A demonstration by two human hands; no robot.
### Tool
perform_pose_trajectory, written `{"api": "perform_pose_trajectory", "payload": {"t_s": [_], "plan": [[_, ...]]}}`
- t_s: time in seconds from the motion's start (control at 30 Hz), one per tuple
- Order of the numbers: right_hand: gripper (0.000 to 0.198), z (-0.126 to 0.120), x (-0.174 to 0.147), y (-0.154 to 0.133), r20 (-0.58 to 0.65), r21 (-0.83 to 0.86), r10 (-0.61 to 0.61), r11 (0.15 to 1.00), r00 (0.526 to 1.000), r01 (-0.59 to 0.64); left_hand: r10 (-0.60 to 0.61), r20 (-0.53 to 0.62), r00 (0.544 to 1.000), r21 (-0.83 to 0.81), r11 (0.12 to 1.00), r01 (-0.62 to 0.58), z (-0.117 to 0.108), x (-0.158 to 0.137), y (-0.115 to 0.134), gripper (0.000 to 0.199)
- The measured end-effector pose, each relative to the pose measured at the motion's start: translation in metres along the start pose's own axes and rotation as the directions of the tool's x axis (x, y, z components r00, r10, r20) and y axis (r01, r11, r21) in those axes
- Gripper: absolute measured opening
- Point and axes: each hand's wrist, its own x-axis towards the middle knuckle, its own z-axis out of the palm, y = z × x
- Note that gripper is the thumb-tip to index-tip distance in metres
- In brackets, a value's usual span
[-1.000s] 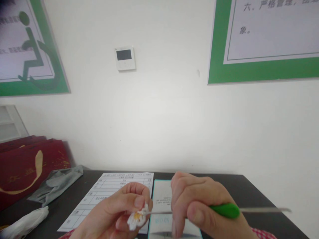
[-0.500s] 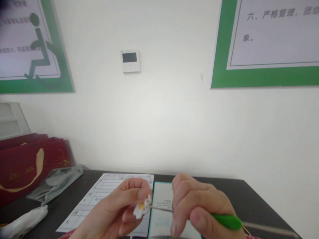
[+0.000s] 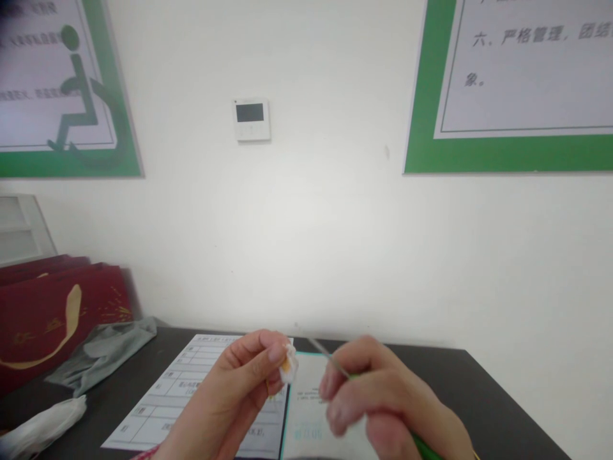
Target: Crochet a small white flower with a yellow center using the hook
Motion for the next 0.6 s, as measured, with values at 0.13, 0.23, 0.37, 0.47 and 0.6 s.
{"api": "perform_pose_trajectory", "payload": {"t_s": [0.13,0.23,0.37,0.47,0.6], "plan": [[0.018,0.013,0.004,0.000,-0.167,-0.194,0.099,0.972,0.981,-0.132,0.096,-0.001,0.995,0.025,0.995,-0.095,0.004,-0.004,-0.004,0.028],[0.010,0.017,0.004,0.001,-0.106,-0.320,0.035,0.945,0.994,-0.067,0.162,-0.028,0.986,0.035,0.986,-0.161,0.010,-0.011,-0.003,0.023],[0.007,0.019,0.002,0.003,-0.034,-0.483,-0.088,0.873,0.996,0.061,0.175,-0.007,0.985,-0.017,0.984,-0.175,0.014,-0.017,-0.001,0.022],[0.008,0.022,0.002,0.004,-0.043,-0.551,-0.125,0.831,0.991,0.081,0.185,0.034,0.982,-0.043,0.982,-0.183,0.012,-0.016,-0.002,0.019],[0.006,0.025,0.001,0.004,-0.062,-0.553,-0.126,0.830,0.990,0.071,0.195,0.067,0.979,-0.036,0.981,-0.193,0.010,-0.015,-0.006,0.016]]}}
